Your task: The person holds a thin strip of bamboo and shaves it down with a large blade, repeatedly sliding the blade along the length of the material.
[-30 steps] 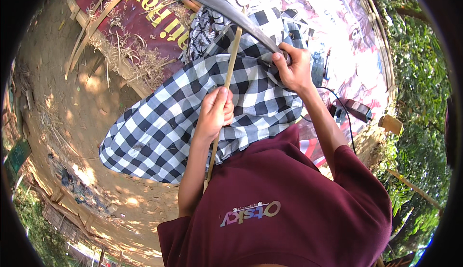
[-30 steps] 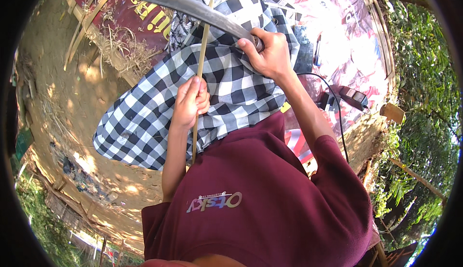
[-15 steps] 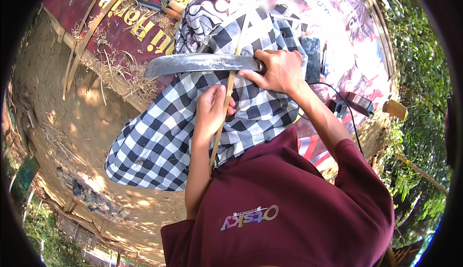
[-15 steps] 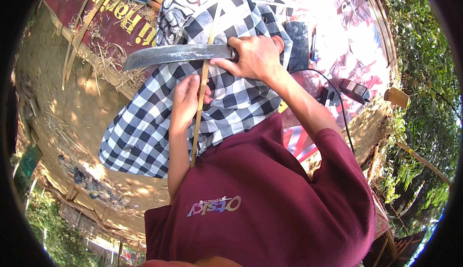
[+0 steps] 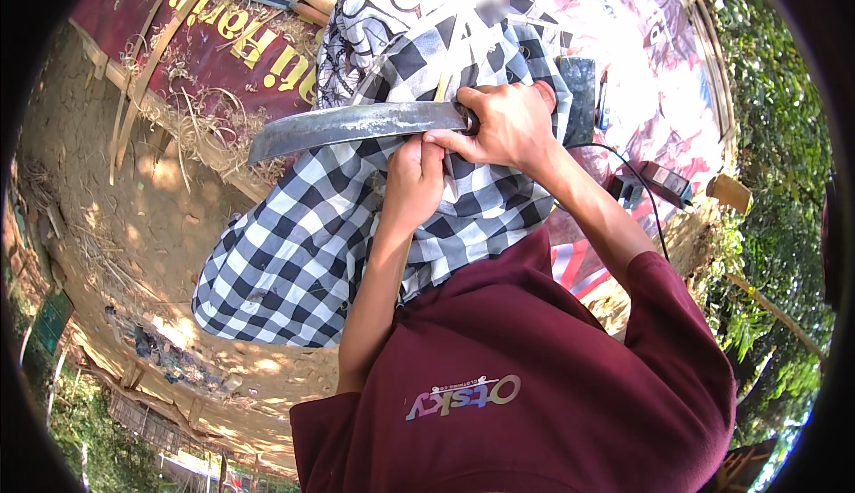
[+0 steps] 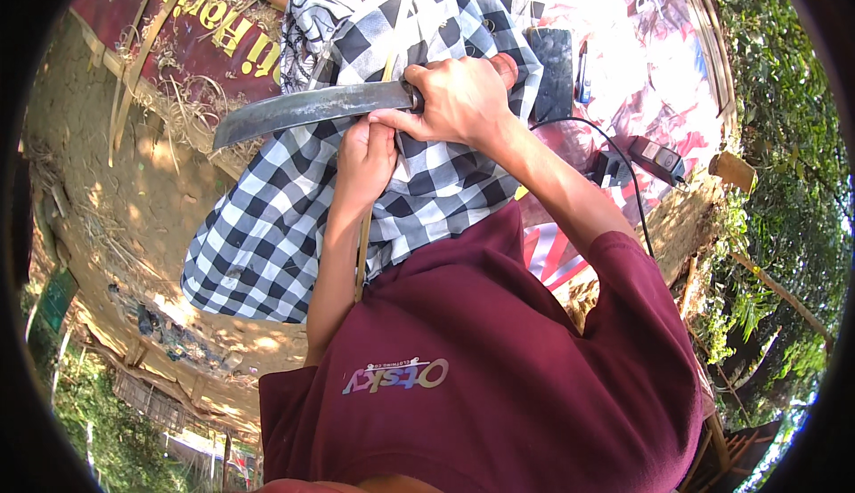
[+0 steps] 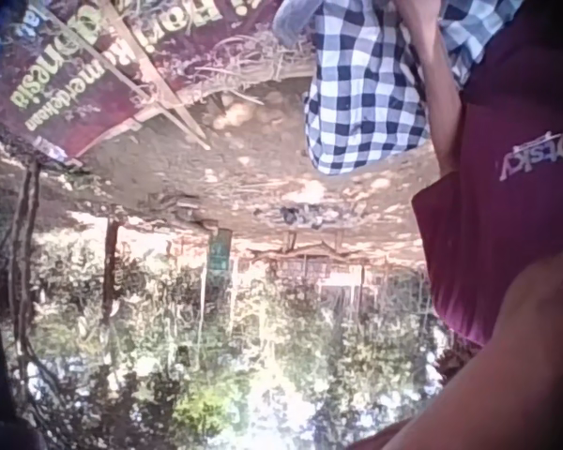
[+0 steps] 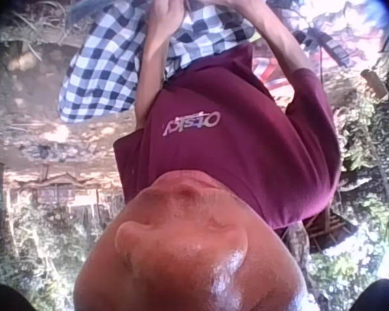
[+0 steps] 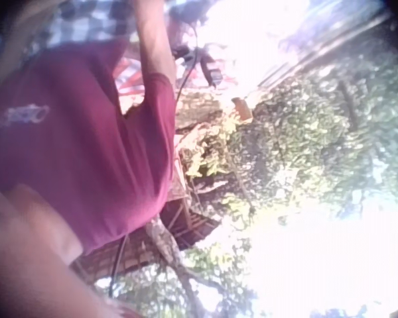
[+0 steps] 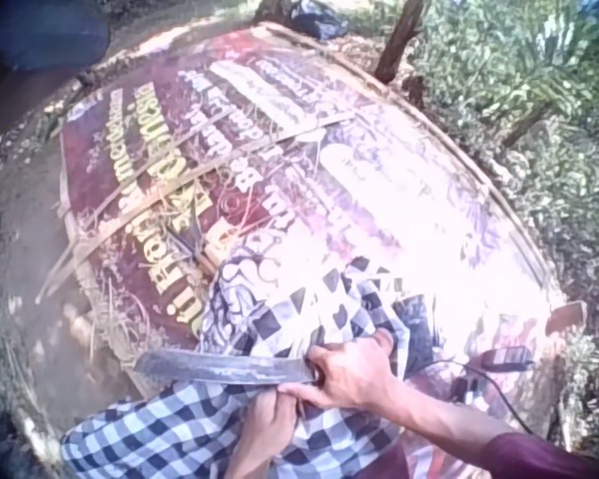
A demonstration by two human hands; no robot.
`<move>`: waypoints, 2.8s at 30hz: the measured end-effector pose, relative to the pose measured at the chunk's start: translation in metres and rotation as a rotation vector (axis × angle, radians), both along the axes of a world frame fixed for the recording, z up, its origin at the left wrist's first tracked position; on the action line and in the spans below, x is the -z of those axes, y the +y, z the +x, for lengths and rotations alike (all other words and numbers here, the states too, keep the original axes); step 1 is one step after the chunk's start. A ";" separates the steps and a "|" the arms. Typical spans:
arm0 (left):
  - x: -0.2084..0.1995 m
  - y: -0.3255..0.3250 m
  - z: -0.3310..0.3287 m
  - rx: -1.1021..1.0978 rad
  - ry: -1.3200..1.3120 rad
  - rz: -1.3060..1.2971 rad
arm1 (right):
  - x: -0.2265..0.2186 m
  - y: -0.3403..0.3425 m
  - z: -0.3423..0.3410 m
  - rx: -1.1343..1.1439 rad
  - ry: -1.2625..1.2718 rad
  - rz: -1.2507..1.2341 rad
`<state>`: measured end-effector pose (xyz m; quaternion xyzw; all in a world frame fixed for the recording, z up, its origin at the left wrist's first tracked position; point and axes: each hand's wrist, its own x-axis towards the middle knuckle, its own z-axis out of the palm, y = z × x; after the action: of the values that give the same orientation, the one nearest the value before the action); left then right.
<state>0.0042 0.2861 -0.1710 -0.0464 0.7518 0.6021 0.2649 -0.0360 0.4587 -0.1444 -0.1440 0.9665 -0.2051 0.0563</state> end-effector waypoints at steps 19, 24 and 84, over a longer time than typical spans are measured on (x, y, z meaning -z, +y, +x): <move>0.003 0.004 0.010 -0.072 0.104 -0.086 | 0.000 -0.009 -0.002 0.028 -0.071 0.086; -0.005 0.000 0.018 -0.085 0.150 -0.091 | -0.004 -0.013 0.007 0.023 -0.035 0.120; -0.023 0.019 0.009 -0.066 0.297 -0.368 | 0.002 0.006 0.001 0.107 -0.043 0.013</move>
<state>0.0128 0.3056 -0.1483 -0.0293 0.8775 0.4636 0.1187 -0.0348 0.4647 -0.1465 -0.0872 0.9726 -0.2047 0.0670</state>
